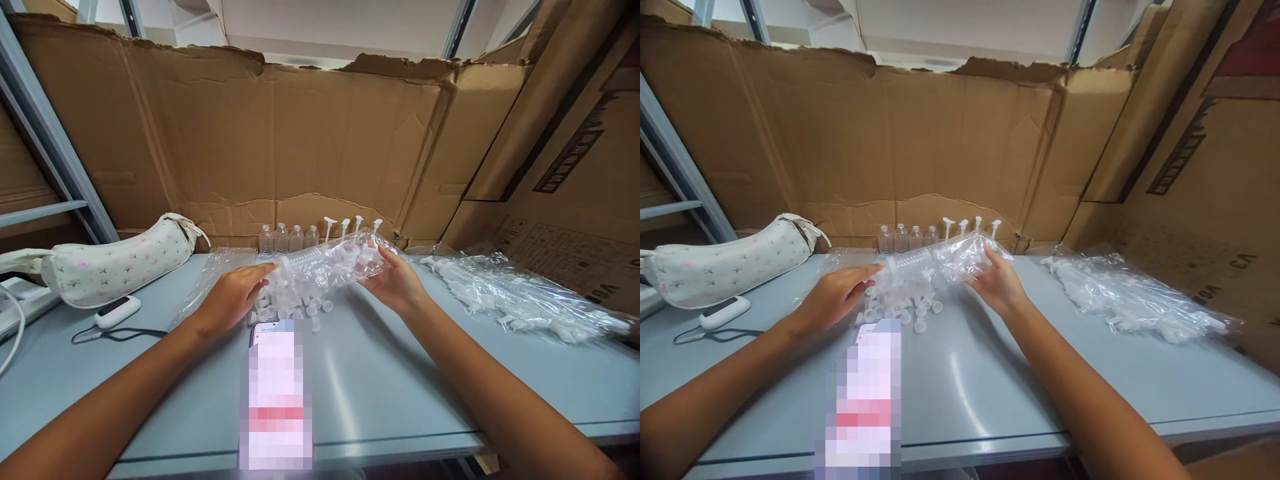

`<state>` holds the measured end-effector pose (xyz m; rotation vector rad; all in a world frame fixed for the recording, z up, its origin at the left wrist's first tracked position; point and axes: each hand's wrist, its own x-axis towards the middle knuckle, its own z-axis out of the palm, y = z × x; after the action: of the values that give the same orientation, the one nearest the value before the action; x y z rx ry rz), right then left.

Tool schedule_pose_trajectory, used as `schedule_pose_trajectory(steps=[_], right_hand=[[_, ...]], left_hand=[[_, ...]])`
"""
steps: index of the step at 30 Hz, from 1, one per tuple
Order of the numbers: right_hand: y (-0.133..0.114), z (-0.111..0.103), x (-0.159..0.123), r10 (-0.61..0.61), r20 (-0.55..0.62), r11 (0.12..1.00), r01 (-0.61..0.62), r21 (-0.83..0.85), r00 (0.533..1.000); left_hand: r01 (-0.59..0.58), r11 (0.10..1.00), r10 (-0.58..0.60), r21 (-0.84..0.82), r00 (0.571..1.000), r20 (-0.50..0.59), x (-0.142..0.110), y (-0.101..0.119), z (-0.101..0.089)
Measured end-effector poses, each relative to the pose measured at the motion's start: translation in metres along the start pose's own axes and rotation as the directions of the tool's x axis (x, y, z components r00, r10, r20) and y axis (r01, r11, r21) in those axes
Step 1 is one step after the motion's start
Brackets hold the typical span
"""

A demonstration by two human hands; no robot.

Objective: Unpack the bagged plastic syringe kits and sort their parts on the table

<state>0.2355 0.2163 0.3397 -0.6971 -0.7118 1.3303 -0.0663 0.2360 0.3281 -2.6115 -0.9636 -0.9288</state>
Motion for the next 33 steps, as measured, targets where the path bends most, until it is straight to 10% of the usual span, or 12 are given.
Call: schedule_pose_trajectory(steps=[12, 33], right_hand=[[-0.022, -0.014, 0.006, -0.109, -0.064, 0.992, 0.105, -0.066, 0.992], [-0.041, -0.019, 0.0, -0.259, 0.054, 0.94, 0.265, -0.216, 0.964]], left_hand=[[0.3, 0.954, -0.29, -0.016, 0.935, 0.206, -0.004, -0.015, -0.015], [0.389, 0.92, -0.392, 0.053, 0.902, 0.181, -0.002, -0.026, -0.032]])
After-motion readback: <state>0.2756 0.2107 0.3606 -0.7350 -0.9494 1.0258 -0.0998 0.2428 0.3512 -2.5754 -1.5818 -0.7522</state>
